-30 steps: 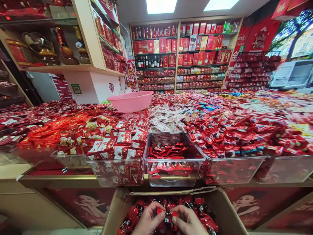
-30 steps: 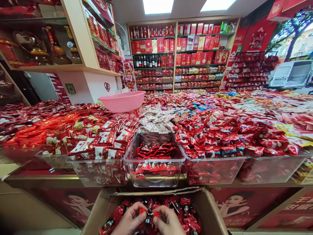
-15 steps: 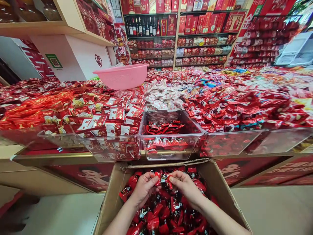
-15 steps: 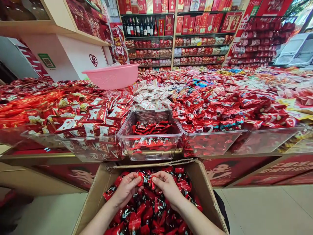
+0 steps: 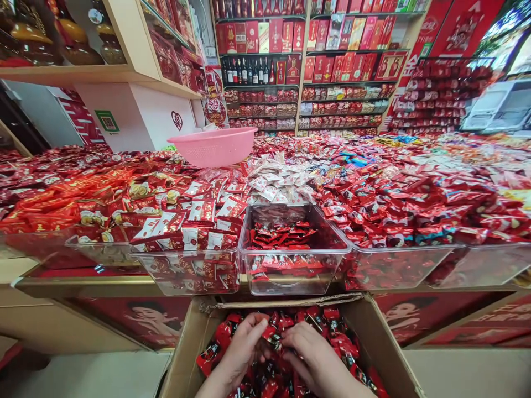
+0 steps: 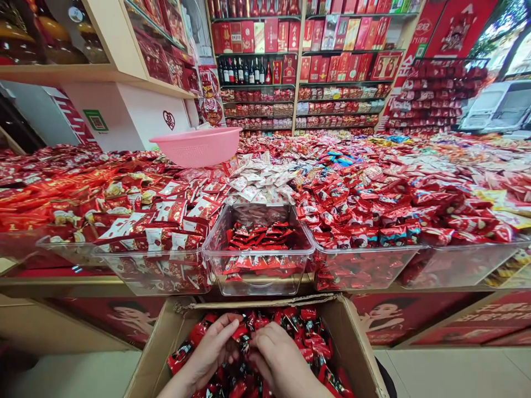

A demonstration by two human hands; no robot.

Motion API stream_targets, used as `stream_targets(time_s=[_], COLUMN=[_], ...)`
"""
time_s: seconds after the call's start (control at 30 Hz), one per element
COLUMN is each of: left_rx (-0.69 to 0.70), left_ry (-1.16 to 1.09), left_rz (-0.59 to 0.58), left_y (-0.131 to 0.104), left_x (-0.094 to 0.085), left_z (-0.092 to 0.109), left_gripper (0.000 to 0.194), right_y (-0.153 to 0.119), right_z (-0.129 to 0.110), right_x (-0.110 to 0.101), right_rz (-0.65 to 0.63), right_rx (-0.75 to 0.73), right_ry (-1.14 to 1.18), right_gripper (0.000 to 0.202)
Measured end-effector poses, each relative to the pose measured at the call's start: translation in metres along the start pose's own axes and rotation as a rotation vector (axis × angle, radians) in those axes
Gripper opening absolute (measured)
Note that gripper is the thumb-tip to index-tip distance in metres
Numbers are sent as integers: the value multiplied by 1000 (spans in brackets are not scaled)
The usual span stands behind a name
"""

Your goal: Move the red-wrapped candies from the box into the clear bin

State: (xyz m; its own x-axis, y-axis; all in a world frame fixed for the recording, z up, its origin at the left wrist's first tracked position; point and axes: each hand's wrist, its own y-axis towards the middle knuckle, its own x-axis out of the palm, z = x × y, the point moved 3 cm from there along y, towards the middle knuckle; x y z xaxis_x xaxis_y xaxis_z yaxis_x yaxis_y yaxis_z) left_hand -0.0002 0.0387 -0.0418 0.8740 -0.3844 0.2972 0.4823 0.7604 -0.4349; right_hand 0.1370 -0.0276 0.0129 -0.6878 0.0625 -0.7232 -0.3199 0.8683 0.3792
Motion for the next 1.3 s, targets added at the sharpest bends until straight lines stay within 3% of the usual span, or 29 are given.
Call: stream_targets(time_s=[0.1,0.17,0.23,0.33,0.4,0.5,0.6,0.7,0.87,1.07,1.17,1.3], left_rx=[-2,67,135,139,111,87,112,110,100,114,122,107], left_ry=[110,265,457,705,750,691,714,742,744,654,621,621], left_rz=[34,61,58,-11,-49,-75,-78,-84,-71,-54,-56,-32], left_y=[7,11,13,13,12,10,10,10,10,10,10,10], left_x=[-9,-16,-20,-21,-21,-22,-22,-21,-20,-22,-22,-21], left_z=[-6,-9,-12,-18,-21,-21,-17,-15,-16,-21,-21,-19], left_gripper=[34,30,21,15,18,20,19,18,18,14,14,15], right_y=[7,16,34,83,127,188,220,225,218,215,216,203], right_z=[-18,-40,-63,-78,-68,-34,0,19,27,32,29,-18], right_x=[-21,-50,-87,-133,-146,-137,-115,-100,-94,-93,-105,-136], right_rz=[94,127,167,263,233,47,-174,-287,-371,-307,-238,-34], right_rx=[-201,-376,-459,-412,-323,-178,-127,-125,-63,-8,-5,-32], right_ry=[-80,-54,-68,-246,-394,-632,-752,-756,-751,-731,-707,-661], right_gripper=[11,9,11,10,9,11,15,18,14,17,22,22])
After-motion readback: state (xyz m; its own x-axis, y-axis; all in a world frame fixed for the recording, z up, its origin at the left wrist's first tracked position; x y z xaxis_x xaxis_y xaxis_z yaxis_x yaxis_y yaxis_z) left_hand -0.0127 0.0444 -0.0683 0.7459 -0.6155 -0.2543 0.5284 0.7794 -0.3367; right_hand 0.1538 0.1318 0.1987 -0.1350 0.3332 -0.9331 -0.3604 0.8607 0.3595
